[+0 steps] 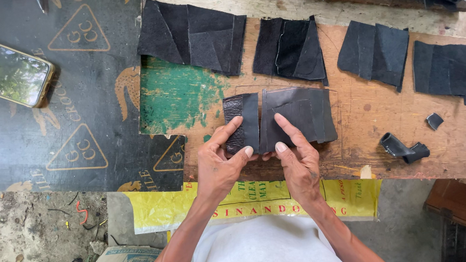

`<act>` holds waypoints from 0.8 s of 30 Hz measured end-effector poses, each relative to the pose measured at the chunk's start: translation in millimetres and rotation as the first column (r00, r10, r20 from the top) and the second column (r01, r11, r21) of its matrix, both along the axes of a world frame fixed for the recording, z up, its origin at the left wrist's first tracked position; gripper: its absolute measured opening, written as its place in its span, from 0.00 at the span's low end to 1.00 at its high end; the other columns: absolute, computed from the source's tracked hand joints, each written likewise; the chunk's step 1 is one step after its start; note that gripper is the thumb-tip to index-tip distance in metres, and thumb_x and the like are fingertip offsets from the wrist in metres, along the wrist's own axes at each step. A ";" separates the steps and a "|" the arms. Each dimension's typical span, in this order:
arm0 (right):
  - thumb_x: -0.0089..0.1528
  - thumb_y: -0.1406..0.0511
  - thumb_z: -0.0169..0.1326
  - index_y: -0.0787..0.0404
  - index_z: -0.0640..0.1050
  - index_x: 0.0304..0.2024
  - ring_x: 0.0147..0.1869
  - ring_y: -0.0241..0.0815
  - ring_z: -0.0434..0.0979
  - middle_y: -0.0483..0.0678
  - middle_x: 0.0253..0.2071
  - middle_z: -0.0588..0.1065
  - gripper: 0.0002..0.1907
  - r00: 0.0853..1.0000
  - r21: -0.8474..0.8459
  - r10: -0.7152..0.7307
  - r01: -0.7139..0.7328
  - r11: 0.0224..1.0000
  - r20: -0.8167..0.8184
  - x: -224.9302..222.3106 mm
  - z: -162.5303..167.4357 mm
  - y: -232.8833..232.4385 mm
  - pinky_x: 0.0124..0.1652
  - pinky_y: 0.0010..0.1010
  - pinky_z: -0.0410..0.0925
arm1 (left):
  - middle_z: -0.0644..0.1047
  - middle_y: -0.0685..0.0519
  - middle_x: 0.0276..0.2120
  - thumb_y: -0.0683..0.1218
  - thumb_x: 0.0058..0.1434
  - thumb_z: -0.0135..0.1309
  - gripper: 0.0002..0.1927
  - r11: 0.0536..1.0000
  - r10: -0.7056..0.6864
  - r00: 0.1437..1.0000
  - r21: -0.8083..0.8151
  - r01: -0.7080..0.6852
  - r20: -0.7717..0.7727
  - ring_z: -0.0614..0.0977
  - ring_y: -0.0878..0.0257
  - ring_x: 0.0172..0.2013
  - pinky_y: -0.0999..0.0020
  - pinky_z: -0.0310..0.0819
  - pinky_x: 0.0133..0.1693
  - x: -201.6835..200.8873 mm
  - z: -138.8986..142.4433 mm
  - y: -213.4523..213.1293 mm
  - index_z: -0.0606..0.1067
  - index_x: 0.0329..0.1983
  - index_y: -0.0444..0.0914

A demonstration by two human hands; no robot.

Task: The person assembles small black leather pieces on a wooden workbench. They align and fold the pieces, apply glue from a bottle to the edges, and press them together to form a small pouch-like item.

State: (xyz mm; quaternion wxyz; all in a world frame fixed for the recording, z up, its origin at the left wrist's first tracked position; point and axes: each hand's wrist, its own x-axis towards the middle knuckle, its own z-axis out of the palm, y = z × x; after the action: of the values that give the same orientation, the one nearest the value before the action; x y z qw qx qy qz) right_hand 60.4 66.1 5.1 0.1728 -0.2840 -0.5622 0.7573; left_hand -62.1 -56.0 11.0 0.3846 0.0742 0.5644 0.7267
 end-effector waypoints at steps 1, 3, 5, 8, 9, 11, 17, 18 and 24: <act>0.69 0.72 0.45 0.67 0.66 0.71 0.43 0.36 0.78 0.53 0.46 0.79 0.27 1.000 -0.005 0.000 0.000 1.000 0.001 -0.2 0.7 0.3 0.48 0.29 0.74 | 0.72 0.46 0.54 0.28 0.57 0.55 0.31 1.000 0.000 1.000 -0.001 0.001 0.008 0.81 0.61 0.49 0.67 0.83 0.48 -0.4 -0.3 0.1 0.66 0.66 0.25; 0.69 0.72 0.45 0.67 0.66 0.71 0.43 0.36 0.78 0.53 0.46 0.79 0.27 1.000 -0.005 0.001 -0.001 1.000 0.004 -0.6 1.5 0.4 0.47 0.29 0.74 | 0.72 0.46 0.54 0.28 0.57 0.54 0.32 1.000 0.000 1.000 0.000 0.000 0.018 0.81 0.61 0.49 0.67 0.82 0.47 -0.7 -0.8 0.1 0.66 0.66 0.25; 0.69 0.72 0.45 0.67 0.66 0.71 0.43 0.36 0.77 0.52 0.45 0.79 0.27 1.000 0.003 0.001 -0.001 1.000 0.009 -0.7 1.6 0.5 0.47 0.29 0.74 | 0.71 0.46 0.54 0.28 0.56 0.54 0.32 1.000 0.002 1.000 0.006 -0.002 0.021 0.81 0.61 0.49 0.67 0.82 0.47 -0.6 -0.9 0.1 0.66 0.66 0.25; 0.68 0.72 0.45 0.66 0.66 0.71 0.44 0.36 0.78 0.52 0.46 0.78 0.27 1.000 -0.014 -0.005 0.005 1.000 0.005 -0.4 0.9 0.2 0.48 0.28 0.74 | 0.71 0.45 0.54 0.28 0.57 0.54 0.32 1.000 -0.002 1.000 0.007 0.002 0.016 0.81 0.60 0.49 0.67 0.82 0.46 -0.4 -1.1 -0.3 0.66 0.66 0.24; 0.69 0.72 0.45 0.66 0.66 0.71 0.43 0.36 0.77 0.52 0.46 0.78 0.27 1.000 -0.015 -0.004 0.004 1.000 0.001 -0.1 0.6 0.3 0.48 0.28 0.74 | 0.71 0.45 0.54 0.28 0.57 0.54 0.32 1.000 -0.003 1.000 0.007 0.002 0.016 0.81 0.60 0.49 0.66 0.82 0.46 -0.4 -1.3 -0.2 0.66 0.67 0.24; 0.69 0.72 0.45 0.66 0.66 0.71 0.43 0.35 0.77 0.52 0.46 0.78 0.26 1.000 -0.018 -0.004 0.004 1.000 -0.007 0.4 -0.3 0.3 0.48 0.28 0.74 | 0.71 0.45 0.54 0.28 0.57 0.54 0.32 1.000 -0.004 1.000 0.009 0.004 0.017 0.81 0.60 0.49 0.66 0.82 0.46 -0.6 -1.9 -0.2 0.66 0.67 0.24; 0.68 0.72 0.48 0.66 0.66 0.71 0.43 0.36 0.78 0.53 0.47 0.79 0.27 1.000 -0.024 -0.005 0.005 1.000 -0.009 0.9 -2.6 0.6 0.47 0.28 0.74 | 0.71 0.46 0.55 0.28 0.57 0.55 0.32 1.000 0.000 0.999 0.026 -0.001 0.035 0.80 0.60 0.50 0.66 0.82 0.47 -0.5 -3.8 -0.5 0.66 0.67 0.24; 0.68 0.72 0.48 0.67 0.66 0.71 0.43 0.36 0.77 0.53 0.47 0.79 0.27 1.000 -0.030 -0.005 0.005 1.000 -0.020 0.6 -2.8 0.8 0.47 0.28 0.74 | 0.71 0.46 0.54 0.28 0.57 0.55 0.32 1.000 0.002 0.999 0.027 -0.003 0.037 0.80 0.60 0.50 0.66 0.82 0.46 -0.6 -4.0 -0.3 0.66 0.67 0.24; 0.65 0.73 0.52 0.69 0.65 0.71 0.49 0.38 0.79 0.55 0.51 0.78 0.30 1.000 0.006 -0.011 0.010 1.000 0.016 -1.7 -0.4 0.1 0.50 0.29 0.75 | 0.72 0.45 0.54 0.28 0.56 0.56 0.32 0.999 0.004 0.999 0.033 -0.005 0.037 0.81 0.61 0.48 0.67 0.82 0.45 -1.9 -2.9 -0.7 0.66 0.66 0.24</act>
State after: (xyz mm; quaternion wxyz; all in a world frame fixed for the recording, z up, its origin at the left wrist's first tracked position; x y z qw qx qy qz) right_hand 58.7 66.1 4.7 0.1731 -0.2926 -0.5643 0.7523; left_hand -63.9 -56.7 8.1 0.3920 0.0657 0.5451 0.7382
